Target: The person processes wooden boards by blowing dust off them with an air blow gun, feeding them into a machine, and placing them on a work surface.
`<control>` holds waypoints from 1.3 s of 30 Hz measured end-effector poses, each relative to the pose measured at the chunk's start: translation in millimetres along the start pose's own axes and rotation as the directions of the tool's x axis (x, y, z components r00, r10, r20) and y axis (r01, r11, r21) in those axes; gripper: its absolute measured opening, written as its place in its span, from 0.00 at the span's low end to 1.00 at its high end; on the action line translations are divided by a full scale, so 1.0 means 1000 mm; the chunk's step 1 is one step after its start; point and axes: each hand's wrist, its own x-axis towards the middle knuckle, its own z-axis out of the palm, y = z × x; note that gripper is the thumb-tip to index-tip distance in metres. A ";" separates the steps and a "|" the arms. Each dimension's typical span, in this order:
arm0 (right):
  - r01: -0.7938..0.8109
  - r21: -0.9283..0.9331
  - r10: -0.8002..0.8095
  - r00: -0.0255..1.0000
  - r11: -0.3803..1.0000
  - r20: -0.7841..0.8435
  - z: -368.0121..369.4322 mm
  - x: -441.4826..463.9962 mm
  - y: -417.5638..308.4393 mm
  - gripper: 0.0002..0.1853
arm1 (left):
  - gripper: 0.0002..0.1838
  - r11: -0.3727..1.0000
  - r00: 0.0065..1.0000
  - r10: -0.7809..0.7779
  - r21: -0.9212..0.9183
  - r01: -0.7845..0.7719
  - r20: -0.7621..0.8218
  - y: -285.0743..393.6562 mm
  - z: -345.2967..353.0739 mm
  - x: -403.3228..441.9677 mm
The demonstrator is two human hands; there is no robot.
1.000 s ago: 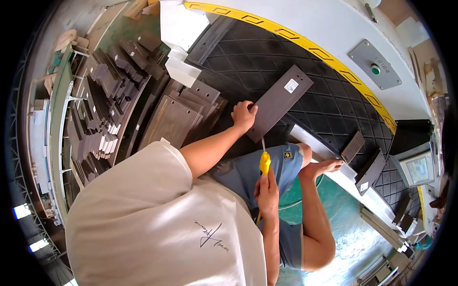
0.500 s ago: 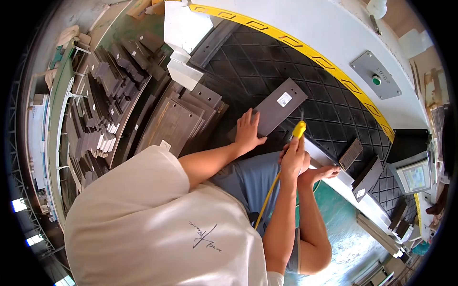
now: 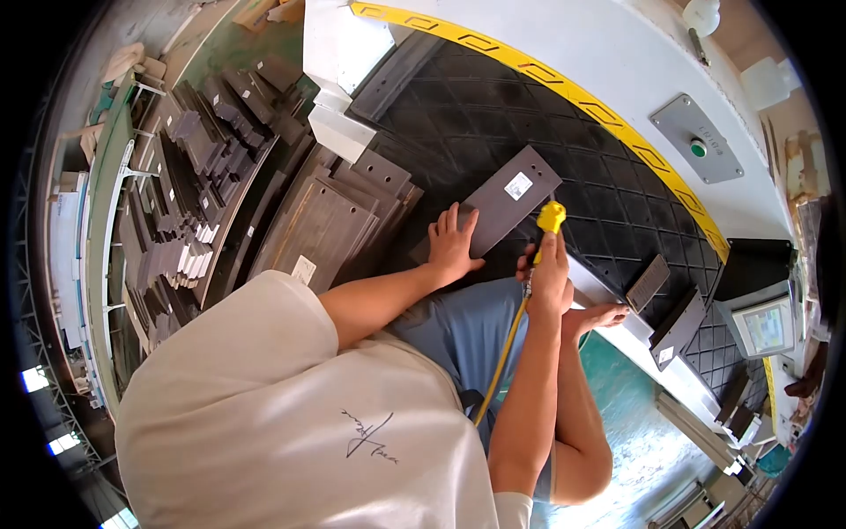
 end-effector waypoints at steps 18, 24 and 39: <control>0.148 -0.254 -0.131 0.988 0.956 0.083 -0.152 -0.114 -0.087 0.22 | 0.44 -0.439 0.728 0.553 -0.601 0.668 0.405 -0.056 -0.050 0.005; 0.267 -0.534 0.032 0.874 0.803 0.484 -0.166 -0.113 -0.076 0.23 | 0.45 -0.376 0.716 0.563 -0.644 0.666 0.412 -0.068 -0.048 0.010; -0.142 -0.655 0.362 0.908 0.742 0.213 -0.165 -0.196 0.015 0.31 | 0.45 -0.275 0.700 0.609 -0.728 0.628 0.374 -0.056 -0.053 0.012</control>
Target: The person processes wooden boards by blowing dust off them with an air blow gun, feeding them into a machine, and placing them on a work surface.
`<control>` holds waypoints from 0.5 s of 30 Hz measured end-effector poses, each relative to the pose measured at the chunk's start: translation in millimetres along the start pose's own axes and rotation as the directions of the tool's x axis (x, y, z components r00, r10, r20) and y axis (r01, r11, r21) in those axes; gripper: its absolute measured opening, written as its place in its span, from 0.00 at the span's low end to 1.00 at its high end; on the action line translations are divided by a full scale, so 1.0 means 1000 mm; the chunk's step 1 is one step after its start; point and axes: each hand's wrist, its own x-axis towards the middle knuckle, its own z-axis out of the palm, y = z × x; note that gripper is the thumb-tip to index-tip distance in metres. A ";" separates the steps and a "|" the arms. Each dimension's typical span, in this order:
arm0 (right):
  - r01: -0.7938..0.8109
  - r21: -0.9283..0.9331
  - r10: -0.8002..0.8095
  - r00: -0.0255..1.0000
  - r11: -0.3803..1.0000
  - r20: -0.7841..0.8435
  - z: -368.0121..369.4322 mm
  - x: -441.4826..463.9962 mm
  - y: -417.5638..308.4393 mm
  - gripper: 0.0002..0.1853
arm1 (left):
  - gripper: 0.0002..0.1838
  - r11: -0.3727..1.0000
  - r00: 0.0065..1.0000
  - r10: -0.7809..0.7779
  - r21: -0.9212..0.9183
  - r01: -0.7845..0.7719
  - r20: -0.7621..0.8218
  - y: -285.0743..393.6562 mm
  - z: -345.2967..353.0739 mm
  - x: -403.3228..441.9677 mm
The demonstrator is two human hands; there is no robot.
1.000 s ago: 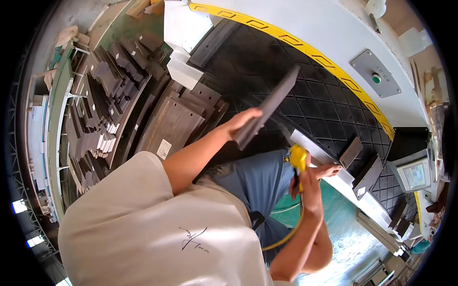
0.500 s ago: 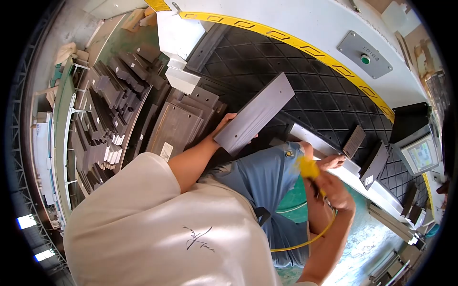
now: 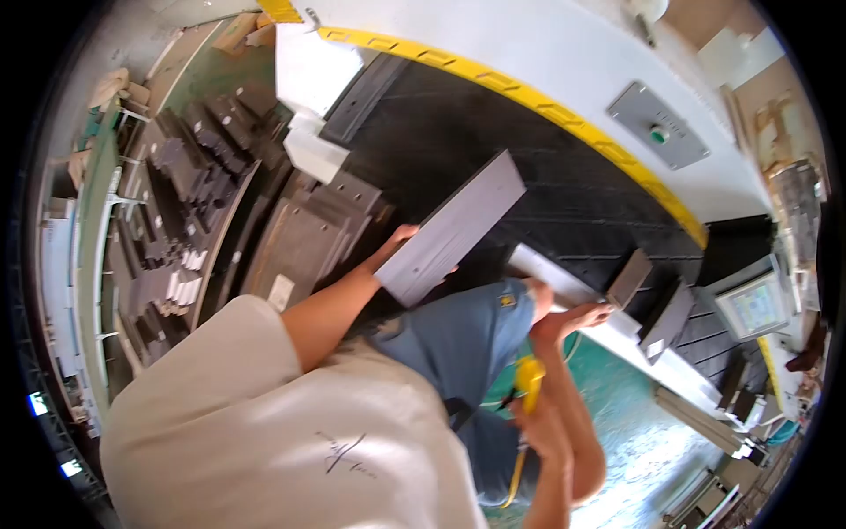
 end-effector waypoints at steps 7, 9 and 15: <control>0.252 -0.592 -0.578 0.675 0.765 -0.459 -0.054 0.010 -0.071 0.26 | 0.42 0.145 0.918 0.387 0.989 0.033 -0.087 0.007 0.055 0.008; 0.384 -0.550 -0.671 0.430 0.741 -0.604 -0.092 0.015 -0.121 0.18 | 0.42 -0.115 0.884 0.467 0.992 0.054 0.006 -0.002 0.052 0.017; 0.136 -0.863 -0.855 -0.131 0.487 -0.503 -0.213 0.022 -0.268 0.23 | 0.39 -0.411 0.787 0.611 0.883 0.225 0.083 -0.018 0.036 0.053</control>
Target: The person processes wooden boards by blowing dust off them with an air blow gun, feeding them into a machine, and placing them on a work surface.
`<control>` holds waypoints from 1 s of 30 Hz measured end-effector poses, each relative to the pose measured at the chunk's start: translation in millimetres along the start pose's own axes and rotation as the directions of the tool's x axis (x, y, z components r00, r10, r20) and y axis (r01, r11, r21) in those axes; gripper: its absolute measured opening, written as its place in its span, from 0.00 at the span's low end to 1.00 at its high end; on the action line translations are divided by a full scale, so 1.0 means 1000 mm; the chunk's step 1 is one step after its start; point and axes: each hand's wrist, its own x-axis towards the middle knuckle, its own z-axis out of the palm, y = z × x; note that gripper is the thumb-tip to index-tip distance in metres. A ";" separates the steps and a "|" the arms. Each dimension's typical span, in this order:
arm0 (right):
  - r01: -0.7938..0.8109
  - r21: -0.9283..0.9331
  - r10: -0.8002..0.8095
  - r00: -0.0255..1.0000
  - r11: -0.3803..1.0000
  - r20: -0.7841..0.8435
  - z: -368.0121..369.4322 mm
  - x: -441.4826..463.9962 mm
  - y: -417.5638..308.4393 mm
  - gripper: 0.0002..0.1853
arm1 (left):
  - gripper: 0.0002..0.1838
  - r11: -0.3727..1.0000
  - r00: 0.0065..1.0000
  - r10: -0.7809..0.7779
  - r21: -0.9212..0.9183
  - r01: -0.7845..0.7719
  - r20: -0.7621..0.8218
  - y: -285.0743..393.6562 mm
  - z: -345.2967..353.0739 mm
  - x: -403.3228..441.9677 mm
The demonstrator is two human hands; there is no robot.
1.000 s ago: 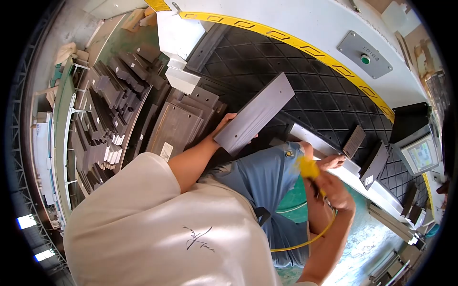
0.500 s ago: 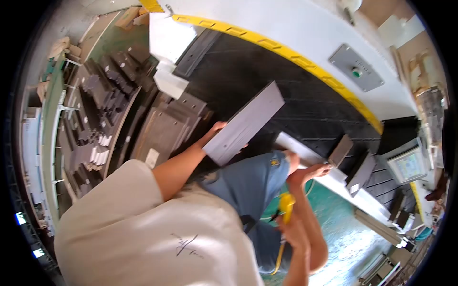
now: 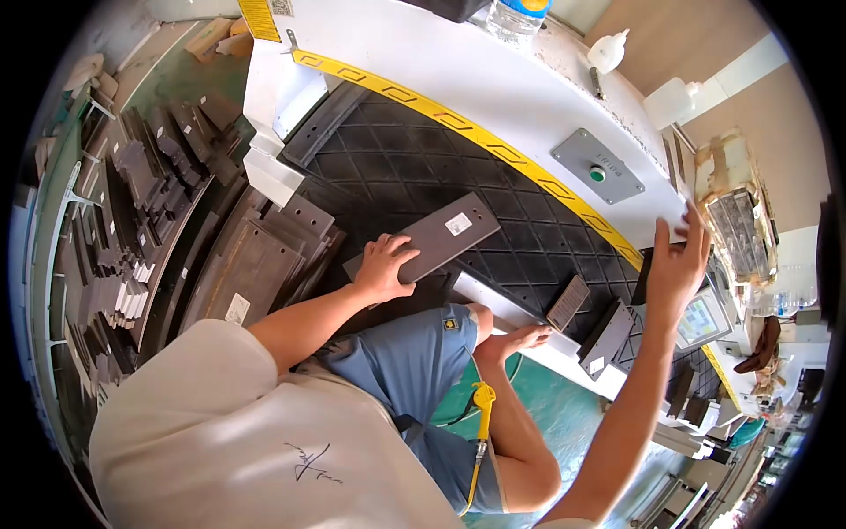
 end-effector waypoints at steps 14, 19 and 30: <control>-0.199 0.718 0.197 0.976 0.667 0.088 0.050 -0.056 -0.039 0.06 | 0.19 0.863 0.811 -0.489 -0.314 0.396 -0.322 -0.034 0.033 0.008; -0.849 0.309 0.194 0.421 0.429 0.886 0.186 -0.174 -0.102 0.14 | 0.17 0.699 0.597 -0.713 -0.434 0.568 -0.367 -0.046 0.034 -0.039; -0.114 0.629 -0.345 0.755 0.769 0.557 0.295 -0.346 -0.204 0.04 | 0.19 0.477 0.544 -0.836 -0.398 0.784 0.070 -0.037 0.026 -0.098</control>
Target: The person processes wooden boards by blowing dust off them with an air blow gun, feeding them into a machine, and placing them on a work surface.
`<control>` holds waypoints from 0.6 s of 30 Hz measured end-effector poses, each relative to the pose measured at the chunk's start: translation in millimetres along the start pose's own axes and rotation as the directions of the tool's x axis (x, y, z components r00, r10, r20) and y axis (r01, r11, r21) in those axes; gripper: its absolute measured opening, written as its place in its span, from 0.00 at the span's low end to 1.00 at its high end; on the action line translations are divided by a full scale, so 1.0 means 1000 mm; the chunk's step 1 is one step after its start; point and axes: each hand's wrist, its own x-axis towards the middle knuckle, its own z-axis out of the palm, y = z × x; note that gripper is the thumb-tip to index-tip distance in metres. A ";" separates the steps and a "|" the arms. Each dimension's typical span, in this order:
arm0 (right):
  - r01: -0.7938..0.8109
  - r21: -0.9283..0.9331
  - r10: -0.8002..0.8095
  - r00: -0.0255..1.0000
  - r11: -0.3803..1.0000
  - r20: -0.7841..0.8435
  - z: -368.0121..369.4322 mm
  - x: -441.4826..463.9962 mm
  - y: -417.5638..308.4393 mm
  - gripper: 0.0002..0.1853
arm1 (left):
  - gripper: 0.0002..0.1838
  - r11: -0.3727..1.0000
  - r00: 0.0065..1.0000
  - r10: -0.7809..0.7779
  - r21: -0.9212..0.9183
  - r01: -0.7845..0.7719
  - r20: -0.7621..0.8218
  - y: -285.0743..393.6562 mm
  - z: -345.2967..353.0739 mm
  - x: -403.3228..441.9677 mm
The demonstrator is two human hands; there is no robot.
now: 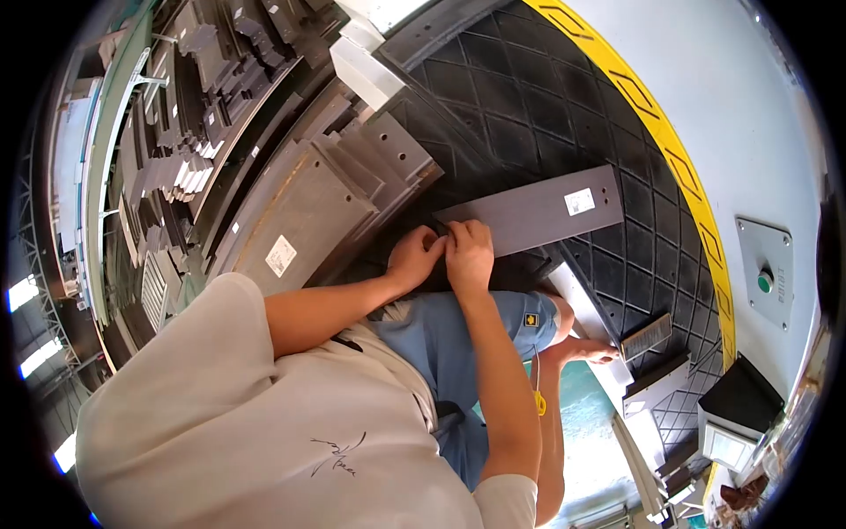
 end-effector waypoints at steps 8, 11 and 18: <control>0.174 -0.480 -0.213 0.977 0.860 -0.028 -0.086 0.043 0.128 0.05 | 0.27 0.937 0.978 0.172 0.288 -0.200 0.121 0.007 -0.006 0.009; -0.195 -0.549 0.009 0.946 0.813 -0.323 -0.170 0.058 0.198 0.03 | 0.25 0.919 0.968 0.216 0.310 -0.245 0.127 0.007 -0.006 0.008; 0.030 -0.217 -0.053 0.993 0.976 -0.101 -0.138 0.065 0.142 0.03 | 0.32 0.731 0.815 0.572 0.391 -0.559 0.094 0.085 0.021 0.019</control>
